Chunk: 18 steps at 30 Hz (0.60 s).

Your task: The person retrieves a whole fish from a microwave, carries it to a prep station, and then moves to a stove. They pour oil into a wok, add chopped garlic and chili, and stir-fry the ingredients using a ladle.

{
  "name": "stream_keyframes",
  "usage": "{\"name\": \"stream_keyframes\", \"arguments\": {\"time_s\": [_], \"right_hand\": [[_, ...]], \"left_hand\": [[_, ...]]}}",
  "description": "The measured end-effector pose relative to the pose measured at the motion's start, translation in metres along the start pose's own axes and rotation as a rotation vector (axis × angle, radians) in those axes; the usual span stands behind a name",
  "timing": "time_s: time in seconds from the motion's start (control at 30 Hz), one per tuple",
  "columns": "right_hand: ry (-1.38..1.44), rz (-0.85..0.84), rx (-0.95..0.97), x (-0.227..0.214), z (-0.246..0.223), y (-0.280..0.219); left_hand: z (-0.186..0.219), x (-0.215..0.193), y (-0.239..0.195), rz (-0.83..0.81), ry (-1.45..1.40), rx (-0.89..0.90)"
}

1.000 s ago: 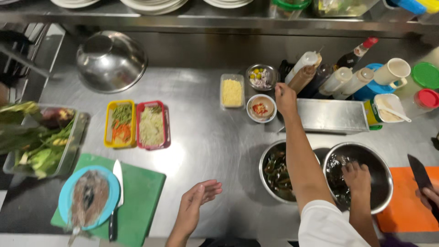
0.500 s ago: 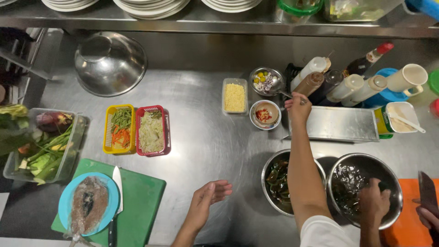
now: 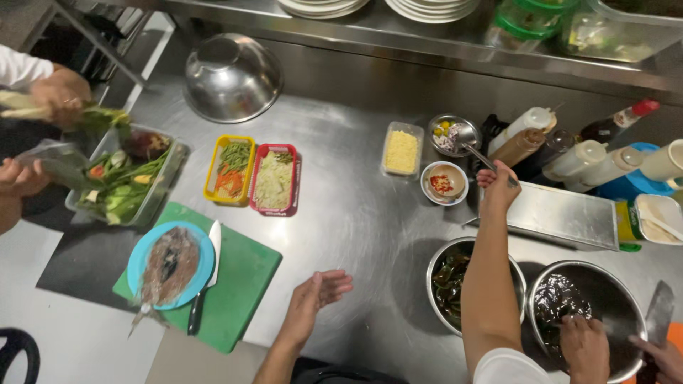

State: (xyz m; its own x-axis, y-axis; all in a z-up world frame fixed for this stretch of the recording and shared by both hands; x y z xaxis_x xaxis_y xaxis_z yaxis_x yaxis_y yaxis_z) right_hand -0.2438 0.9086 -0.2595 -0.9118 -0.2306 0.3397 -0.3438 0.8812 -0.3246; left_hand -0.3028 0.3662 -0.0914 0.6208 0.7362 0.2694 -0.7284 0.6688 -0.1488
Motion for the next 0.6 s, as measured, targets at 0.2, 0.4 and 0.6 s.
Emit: {"name": "stream_keyframes", "arguments": {"time_s": [0.2,0.4,0.6], "right_hand": [[-0.055,-0.278,-0.001,0.026,-0.046,-0.105],[-0.224,-0.622,0.052,0.068,-0.082,-0.281],[-0.299,-1.141,0.312,0.104,-0.049,-0.469]], "left_hand": [[0.017,-0.04,-0.023,0.264,-0.147,0.139],[-0.012,-0.095,-0.077,0.66,-0.376,0.287],[-0.026,-0.119,-0.236,0.924,-0.533,0.642]]}}
Point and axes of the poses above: each hand's wrist, its own y-axis towards the middle knuckle, its own x-axis out of the palm, z = x × y, the point moved 1 cm from there along y, towards the middle knuckle, and after that the axes turned 15 degrees about x, right-handed, at the moved point
